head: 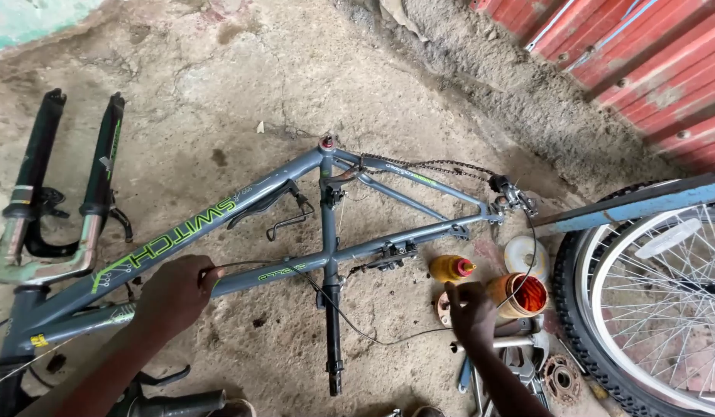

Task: The person lubricates the bicycle cables on a disassembled frame using a yellow bottle. They apply the lubricant to the cable near the front fork and handlebars, then pull the cable through the housing to distribute the fluid.

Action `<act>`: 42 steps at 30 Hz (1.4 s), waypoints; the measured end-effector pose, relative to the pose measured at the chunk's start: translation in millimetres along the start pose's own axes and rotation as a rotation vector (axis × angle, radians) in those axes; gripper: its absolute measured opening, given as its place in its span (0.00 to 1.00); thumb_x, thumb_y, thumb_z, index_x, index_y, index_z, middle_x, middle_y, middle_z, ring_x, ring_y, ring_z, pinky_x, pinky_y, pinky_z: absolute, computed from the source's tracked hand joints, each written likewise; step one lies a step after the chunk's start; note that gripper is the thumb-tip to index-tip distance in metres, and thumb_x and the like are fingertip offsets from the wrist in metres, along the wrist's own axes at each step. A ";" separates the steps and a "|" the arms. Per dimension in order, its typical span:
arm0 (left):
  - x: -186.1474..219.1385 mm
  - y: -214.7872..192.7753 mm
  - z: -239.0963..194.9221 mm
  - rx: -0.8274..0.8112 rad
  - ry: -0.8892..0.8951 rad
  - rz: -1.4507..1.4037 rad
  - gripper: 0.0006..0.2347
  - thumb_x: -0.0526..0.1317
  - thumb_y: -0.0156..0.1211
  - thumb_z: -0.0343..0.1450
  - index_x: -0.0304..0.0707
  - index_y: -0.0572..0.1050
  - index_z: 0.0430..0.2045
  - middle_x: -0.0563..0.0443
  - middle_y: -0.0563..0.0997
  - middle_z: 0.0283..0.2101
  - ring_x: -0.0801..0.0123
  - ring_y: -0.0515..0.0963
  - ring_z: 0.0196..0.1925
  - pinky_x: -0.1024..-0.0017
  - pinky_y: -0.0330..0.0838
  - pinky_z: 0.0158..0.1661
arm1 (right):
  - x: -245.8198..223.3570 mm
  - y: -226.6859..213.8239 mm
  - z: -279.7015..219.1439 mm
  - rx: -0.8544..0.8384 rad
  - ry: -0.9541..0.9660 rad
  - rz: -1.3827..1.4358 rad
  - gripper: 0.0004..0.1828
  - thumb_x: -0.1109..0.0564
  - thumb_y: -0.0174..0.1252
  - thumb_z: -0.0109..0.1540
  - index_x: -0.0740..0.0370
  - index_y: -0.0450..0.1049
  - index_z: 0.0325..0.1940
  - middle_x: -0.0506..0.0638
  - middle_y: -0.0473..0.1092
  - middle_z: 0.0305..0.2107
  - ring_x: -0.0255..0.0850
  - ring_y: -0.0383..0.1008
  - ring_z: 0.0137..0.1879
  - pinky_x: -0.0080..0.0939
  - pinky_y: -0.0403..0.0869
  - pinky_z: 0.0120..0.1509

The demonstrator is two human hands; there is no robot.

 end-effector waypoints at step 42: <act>70.4 13.6 -41.2 0.495 -0.252 -2.135 0.15 0.42 0.47 0.81 0.34 0.74 0.27 0.53 0.67 0.21 0.70 0.69 0.19 0.71 0.63 0.24 | -222.3 -74.5 2.3 -0.244 -0.193 1.263 0.45 0.74 0.39 0.60 0.59 0.49 0.83 0.59 0.58 0.64 0.48 0.60 0.62 0.46 0.63 0.69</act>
Point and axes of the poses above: each hand's wrist, its own z-axis towards the middle knuckle, its own y-axis out of the palm, x = y × z, the point moved 7 cm from there along z, towards the middle knuckle
